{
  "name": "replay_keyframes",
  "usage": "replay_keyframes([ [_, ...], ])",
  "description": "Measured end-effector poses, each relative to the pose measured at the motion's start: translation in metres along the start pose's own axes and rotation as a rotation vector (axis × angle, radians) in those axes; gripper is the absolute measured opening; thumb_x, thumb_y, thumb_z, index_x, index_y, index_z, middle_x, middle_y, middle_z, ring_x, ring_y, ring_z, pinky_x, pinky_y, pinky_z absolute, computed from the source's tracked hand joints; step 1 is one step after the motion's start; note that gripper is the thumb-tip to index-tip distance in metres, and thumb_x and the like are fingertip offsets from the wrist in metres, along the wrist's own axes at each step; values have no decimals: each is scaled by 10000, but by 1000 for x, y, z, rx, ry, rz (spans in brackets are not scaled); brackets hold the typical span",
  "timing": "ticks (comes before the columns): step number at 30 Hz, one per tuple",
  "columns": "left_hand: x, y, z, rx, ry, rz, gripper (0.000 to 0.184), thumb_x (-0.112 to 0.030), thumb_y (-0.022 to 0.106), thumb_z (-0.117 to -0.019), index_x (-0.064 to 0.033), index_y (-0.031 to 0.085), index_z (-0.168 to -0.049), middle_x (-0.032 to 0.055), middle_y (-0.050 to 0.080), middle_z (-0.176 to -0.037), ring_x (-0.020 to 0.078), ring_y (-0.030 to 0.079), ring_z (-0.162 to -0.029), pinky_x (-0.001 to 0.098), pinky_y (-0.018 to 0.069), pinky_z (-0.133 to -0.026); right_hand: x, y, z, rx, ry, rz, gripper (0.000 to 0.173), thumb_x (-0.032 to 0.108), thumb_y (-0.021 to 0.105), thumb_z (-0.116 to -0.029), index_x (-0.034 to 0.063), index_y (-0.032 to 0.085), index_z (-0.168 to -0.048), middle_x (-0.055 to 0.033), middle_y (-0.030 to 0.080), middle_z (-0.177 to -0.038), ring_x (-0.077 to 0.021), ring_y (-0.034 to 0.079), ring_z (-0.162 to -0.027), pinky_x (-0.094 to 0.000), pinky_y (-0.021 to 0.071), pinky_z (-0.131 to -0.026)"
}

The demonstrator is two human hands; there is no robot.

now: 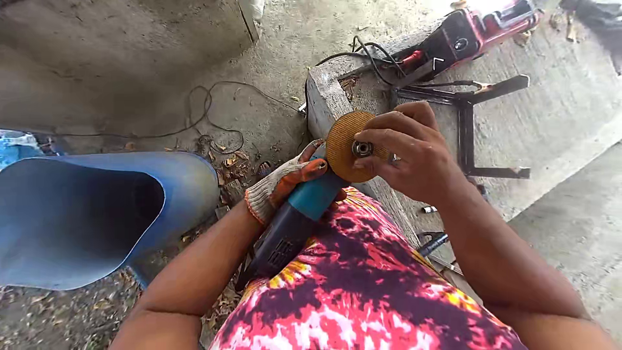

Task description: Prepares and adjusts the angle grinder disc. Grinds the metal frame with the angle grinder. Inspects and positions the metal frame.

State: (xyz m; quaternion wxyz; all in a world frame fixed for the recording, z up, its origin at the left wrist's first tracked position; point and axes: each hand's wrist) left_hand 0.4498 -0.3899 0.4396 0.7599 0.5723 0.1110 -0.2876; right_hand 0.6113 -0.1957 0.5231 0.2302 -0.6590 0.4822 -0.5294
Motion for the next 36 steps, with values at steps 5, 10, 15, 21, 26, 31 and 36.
replay_keyframes([
  [5, 6, 8, -5, -36, 25, -65, 571, -376, 674, -937, -280, 425, -1442, 108, 737, -1053, 230, 761, -874, 336, 650, -718, -7, -6, 11, 17, 49, -29, 288, 338, 815, -850, 119, 780, -1033, -48, 707, -1091, -233, 579, -1103, -384, 438, -983],
  [10, 6, 6, -10, 34, 73, -57, 545, -353, 678, -943, -241, 449, -1424, 75, 735, -1068, 195, 753, -908, 324, 641, -764, -7, -7, 15, -17, 101, -7, 358, 428, 812, -846, 121, 772, -1025, -19, 722, -1014, -222, 591, -1060, -380, 453, -930],
  [15, 3, 6, -9, -3, 108, -118, 449, -339, 636, -968, -242, 499, -1384, -20, 740, -1051, 99, 738, -918, 264, 627, -792, -7, -3, 15, -50, 108, 8, 383, 432, 807, -848, 88, 761, -1010, -35, 718, -930, -210, 607, -990, -360, 454, -912],
  [21, 4, -3, -15, 152, -2, 122, 613, -361, 686, -954, -305, 378, -1481, 158, 701, -1150, 309, 746, -954, 432, 650, -775, -8, -2, 15, 5, 71, -15, 269, 287, 743, -917, 107, 763, -1115, -59, 708, -1089, -249, 575, -1107, -403, 433, -978],
  [26, -1, 3, -14, 83, -43, 99, 612, -384, 669, -950, -300, 371, -1477, 169, 710, -1093, 301, 754, -885, 394, 651, -715, -4, -3, 14, 44, 34, 43, 249, 208, 660, -947, 111, 760, -1154, -79, 710, -1151, -290, 570, -1135, -440, 428, -956],
  [31, 1, -3, -16, 103, -24, 84, 641, -374, 669, -953, -294, 342, -1499, 165, 704, -1111, 303, 752, -898, 399, 652, -717, -3, -5, 11, 72, 9, 51, 249, 149, 626, -950, 89, 750, -1158, -97, 701, -1170, -282, 591, -1140, -411, 473, -959],
  [36, 4, -9, -18, 184, -26, 161, 653, -354, 657, -969, -304, 313, -1521, 193, 682, -1146, 330, 741, -925, 420, 647, -732, -6, -8, 13, 65, 94, -1, 473, 417, 758, -890, 103, 711, -1240, -101, 633, -1317, -319, 489, -1332, -485, 404, -1108],
])
Point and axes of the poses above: each hand's wrist, its own z-axis away from the middle knuckle, its own y-axis out of the palm, x = y × z
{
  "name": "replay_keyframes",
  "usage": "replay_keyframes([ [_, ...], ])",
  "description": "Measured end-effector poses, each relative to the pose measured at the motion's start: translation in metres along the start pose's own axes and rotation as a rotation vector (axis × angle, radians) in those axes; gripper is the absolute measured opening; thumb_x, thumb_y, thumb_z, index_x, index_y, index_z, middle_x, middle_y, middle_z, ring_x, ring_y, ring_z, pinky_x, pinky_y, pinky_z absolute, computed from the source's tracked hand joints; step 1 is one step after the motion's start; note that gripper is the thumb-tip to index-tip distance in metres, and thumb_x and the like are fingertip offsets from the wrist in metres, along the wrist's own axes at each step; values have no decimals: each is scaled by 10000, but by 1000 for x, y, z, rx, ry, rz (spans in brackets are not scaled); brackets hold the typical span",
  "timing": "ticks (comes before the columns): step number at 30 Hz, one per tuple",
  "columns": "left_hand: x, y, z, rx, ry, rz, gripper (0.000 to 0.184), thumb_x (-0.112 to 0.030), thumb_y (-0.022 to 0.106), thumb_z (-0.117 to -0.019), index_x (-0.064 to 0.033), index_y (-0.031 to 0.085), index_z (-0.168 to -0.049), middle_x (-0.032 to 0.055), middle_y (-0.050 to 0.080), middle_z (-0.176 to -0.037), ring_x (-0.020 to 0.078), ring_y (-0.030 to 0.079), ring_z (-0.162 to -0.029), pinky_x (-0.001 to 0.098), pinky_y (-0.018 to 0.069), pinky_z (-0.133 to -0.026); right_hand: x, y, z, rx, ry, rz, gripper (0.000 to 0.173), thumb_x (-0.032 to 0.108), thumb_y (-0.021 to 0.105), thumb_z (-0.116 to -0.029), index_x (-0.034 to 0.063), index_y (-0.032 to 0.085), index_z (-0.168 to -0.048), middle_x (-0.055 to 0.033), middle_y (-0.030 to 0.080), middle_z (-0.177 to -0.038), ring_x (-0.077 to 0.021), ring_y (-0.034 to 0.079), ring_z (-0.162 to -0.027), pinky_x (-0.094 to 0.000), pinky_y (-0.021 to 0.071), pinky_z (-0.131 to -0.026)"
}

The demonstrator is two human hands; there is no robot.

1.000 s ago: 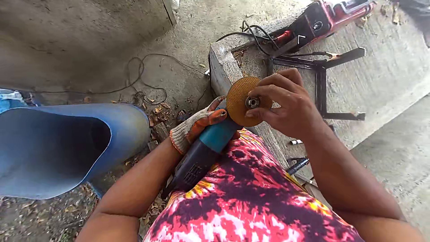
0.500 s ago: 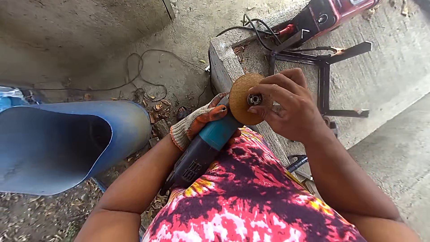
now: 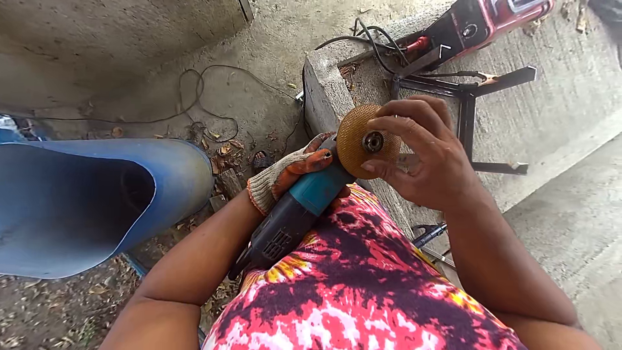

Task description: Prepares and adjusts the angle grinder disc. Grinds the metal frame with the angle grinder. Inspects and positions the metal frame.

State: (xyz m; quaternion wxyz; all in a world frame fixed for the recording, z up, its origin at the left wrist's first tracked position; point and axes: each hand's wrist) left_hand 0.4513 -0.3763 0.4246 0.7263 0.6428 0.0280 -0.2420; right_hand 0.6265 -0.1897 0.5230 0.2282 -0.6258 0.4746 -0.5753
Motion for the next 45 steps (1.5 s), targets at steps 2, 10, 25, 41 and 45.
replay_keyframes([
  [2, 1, -2, -1, -2, 0, -2, 666, -380, 668, -966, -310, 306, -1521, 192, 689, -1133, 335, 744, -923, 434, 649, -729, -2, -4, 2, 30, 66, -27, 722, 581, 791, -818, 119, 650, -1353, -109, 540, -1481, -336, 392, -1456, -529, 356, -1185],
  [10, 1, 1, -2, -33, 5, -67, 632, -379, 671, -974, -291, 353, -1513, 151, 695, -1150, 291, 743, -959, 419, 650, -765, -8, 4, 7, 119, 140, -128, 815, 544, 827, -797, 91, 596, -1434, -101, 472, -1560, -194, 481, -1417, -384, 478, -1124],
  [25, 6, -24, -10, 21, -35, -15, 659, -340, 604, -1000, -313, 250, -1556, 231, 668, -1168, 363, 740, -930, 471, 646, -759, -3, 1, 0, -40, -13, 134, 317, 342, 750, -924, 91, 776, -1115, -97, 697, -1099, -298, 555, -1133, -457, 398, -967],
  [41, 9, -43, -16, 152, 3, 44, 715, -332, 634, -1002, -276, 214, -1578, 265, 620, -1237, 411, 710, -998, 525, 627, -800, -9, -9, -7, 81, -197, 87, 257, 87, 569, -995, 101, 750, -1177, -116, 680, -1198, -304, 557, -1195, -468, 395, -1010],
  [45, -8, -10, -16, 40, -15, -34, 689, -394, 694, -939, -281, 307, -1497, 195, 691, -1103, 342, 750, -875, 456, 653, -717, -10, -10, -8, 83, -211, 103, 275, 58, 558, -993, 105, 754, -1180, -109, 680, -1206, -302, 559, -1188, -468, 396, -1001],
])
Point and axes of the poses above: each hand's wrist, its own z-axis away from the middle knuckle, its own y-axis out of the palm, x = y × z
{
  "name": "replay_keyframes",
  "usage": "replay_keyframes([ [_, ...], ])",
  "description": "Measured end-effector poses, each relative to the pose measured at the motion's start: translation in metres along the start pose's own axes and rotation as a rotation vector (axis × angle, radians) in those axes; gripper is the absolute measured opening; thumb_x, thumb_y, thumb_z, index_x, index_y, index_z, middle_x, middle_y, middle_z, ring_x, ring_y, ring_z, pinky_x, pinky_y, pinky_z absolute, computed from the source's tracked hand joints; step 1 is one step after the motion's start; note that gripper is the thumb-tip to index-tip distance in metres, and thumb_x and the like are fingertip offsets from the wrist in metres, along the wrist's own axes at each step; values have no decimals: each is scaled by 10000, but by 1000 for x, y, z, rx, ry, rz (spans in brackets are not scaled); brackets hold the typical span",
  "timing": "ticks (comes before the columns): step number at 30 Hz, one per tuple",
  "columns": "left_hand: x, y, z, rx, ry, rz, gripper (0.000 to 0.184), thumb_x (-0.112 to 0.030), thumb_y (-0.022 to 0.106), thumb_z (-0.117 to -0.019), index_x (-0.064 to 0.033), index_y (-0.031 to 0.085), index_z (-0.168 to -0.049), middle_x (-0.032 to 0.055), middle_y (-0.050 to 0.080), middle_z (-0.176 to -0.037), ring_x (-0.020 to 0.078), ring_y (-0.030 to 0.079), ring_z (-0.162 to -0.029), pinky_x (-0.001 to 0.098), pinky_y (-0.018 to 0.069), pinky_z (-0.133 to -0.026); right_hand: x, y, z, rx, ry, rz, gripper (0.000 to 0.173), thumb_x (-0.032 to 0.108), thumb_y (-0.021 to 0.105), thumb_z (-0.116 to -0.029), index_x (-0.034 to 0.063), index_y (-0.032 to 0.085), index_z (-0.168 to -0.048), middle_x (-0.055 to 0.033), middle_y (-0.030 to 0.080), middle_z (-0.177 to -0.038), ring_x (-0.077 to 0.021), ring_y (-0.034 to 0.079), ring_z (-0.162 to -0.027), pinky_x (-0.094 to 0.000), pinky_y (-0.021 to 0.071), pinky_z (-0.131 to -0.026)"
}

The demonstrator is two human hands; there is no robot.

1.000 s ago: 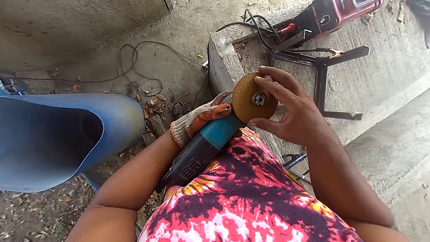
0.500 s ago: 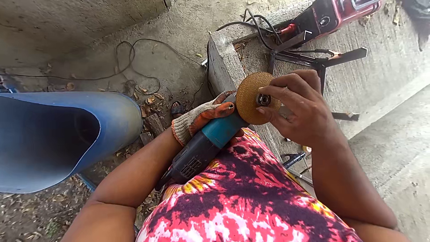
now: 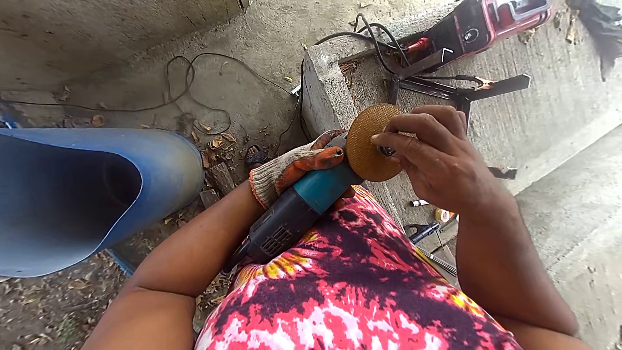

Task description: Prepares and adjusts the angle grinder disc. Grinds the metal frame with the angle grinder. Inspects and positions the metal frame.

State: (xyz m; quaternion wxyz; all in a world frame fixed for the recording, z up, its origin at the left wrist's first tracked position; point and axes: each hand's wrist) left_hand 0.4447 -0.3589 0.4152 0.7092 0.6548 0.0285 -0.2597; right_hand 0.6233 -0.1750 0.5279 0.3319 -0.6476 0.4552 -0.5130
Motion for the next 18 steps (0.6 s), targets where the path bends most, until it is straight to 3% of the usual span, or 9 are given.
replay_keyframes([
  [3, 18, -39, -7, 230, 50, 78, 728, -312, 609, -1020, -272, 175, -1602, 285, 602, -1265, 417, 703, -1013, 530, 620, -813, -2, -1, 1, 11, 4, -6, 289, 45, 561, -984, 121, 766, -1172, -96, 692, -1223, -302, 562, -1208, -468, 400, -1019],
  [6, -2, 0, -1, -22, -27, -21, 681, -389, 681, -937, -286, 298, -1491, 187, 699, -1088, 338, 754, -867, 456, 654, -711, -1, -2, 0, 21, 35, -1, 243, 133, 580, -1009, 103, 759, -1170, -109, 682, -1206, -307, 557, -1213, -471, 403, -1020],
  [11, -1, 0, 0, 15, -6, 3, 676, -396, 689, -951, -280, 303, -1493, 190, 694, -1115, 355, 749, -912, 464, 654, -730, 0, -2, -1, 6, 92, 86, 309, 314, 659, -994, 72, 759, -1158, -125, 702, -1131, -308, 590, -1143, -467, 417, -983],
  [15, -2, 2, 0, -6, -5, -12, 686, -393, 707, -932, -266, 312, -1477, 159, 697, -1102, 322, 751, -897, 445, 654, -730, 3, -2, -1, -64, 175, 161, 584, 626, 712, -874, 62, 752, -1021, -136, 700, -1033, -314, 602, -1060, -480, 423, -928],
  [18, -3, 2, 0, 1, -1, -20, 686, -412, 710, -933, -263, 319, -1478, 156, 698, -1090, 311, 752, -880, 437, 656, -716, 7, -2, 2, -84, 198, 124, 710, 720, 664, -857, 55, 757, -1086, -147, 637, -1077, -306, 539, -1067, -451, 412, -934],
])
Point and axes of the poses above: each hand's wrist, its own z-axis away from the middle knuckle, its own y-axis out of the palm, x = y × z
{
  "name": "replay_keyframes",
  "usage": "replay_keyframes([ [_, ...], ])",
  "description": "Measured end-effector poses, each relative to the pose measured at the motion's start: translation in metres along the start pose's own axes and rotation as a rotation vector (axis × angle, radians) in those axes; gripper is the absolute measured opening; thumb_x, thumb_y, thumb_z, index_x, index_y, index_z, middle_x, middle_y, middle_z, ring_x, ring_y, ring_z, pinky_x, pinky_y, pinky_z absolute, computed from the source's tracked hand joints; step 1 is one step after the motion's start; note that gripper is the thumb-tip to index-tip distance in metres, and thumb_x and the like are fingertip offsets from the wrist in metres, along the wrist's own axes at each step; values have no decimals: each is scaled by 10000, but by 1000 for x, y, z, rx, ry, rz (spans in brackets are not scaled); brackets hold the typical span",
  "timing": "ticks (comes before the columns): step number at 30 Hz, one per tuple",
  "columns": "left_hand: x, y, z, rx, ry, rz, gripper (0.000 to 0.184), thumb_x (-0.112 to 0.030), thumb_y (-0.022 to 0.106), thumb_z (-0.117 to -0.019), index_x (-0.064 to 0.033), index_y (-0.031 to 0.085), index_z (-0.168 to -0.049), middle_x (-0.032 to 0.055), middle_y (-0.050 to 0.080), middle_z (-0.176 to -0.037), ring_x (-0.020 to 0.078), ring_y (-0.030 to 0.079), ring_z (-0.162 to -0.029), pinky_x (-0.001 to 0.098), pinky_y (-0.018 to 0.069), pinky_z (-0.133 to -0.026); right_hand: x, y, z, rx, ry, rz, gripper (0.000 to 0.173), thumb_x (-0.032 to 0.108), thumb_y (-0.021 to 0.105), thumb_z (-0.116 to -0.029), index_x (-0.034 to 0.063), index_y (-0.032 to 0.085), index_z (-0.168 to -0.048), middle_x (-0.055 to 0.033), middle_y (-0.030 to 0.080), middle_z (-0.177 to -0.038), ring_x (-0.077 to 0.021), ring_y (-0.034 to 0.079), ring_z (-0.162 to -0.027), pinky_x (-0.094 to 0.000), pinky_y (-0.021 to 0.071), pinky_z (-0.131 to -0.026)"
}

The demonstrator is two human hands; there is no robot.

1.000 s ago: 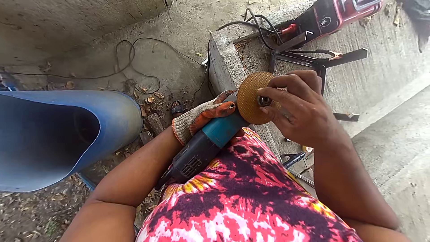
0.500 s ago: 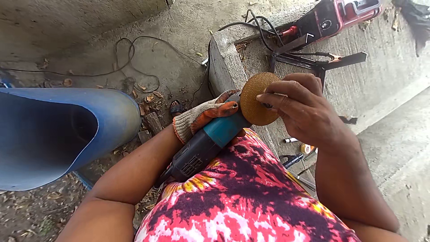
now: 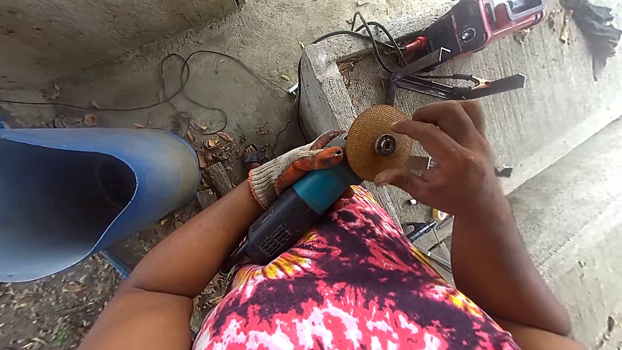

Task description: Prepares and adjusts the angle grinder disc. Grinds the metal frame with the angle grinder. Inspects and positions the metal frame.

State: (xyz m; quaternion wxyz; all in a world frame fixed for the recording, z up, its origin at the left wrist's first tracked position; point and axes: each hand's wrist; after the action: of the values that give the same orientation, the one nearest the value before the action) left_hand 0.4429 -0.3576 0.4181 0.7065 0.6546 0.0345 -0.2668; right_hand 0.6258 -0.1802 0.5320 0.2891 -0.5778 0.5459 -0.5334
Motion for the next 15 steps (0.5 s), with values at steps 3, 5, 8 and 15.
replay_keyframes([
  [3, -1, 1, 2, -16, -30, -18, 657, -393, 670, -951, -289, 309, -1489, 150, 705, -1089, 302, 754, -884, 432, 653, -734, 1, -2, 3, -82, -27, -63, 686, 724, 590, -911, 73, 597, -694, -123, 582, -905, -259, 524, -953, -398, 398, -866],
  [5, -1, 2, 2, -12, -35, -2, 665, -392, 678, -951, -286, 306, -1492, 165, 702, -1102, 319, 755, -890, 432, 656, -724, 2, -4, 4, -122, -63, -119, 642, 655, 569, -967, 104, 511, -643, -94, 565, -860, -218, 521, -927, -364, 387, -851],
  [8, -2, 6, 3, -21, -21, 15, 630, -379, 671, -963, -276, 325, -1480, 153, 700, -1089, 295, 751, -890, 410, 653, -725, 4, -2, 8, -59, -101, -125, 570, 566, 619, -974, 51, 721, -1194, -115, 711, -1208, -247, 572, -1131, -405, 388, -1017],
  [15, -1, -1, 2, -14, -37, -8, 653, -403, 691, -940, -257, 341, -1471, 157, 698, -1116, 311, 751, -905, 438, 655, -736, 7, 0, 11, -196, -53, -87, 504, 496, 635, -981, 63, 654, -1238, -40, 653, -845, -153, 547, -815, -367, 403, -864],
])
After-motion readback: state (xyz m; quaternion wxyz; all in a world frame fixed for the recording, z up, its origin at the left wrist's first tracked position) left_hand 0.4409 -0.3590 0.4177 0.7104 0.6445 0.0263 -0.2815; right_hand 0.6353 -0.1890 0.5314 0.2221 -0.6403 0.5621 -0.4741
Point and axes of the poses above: each hand's wrist, its own z-axis away from the middle knuckle, its own y-axis out of the palm, x = y × z
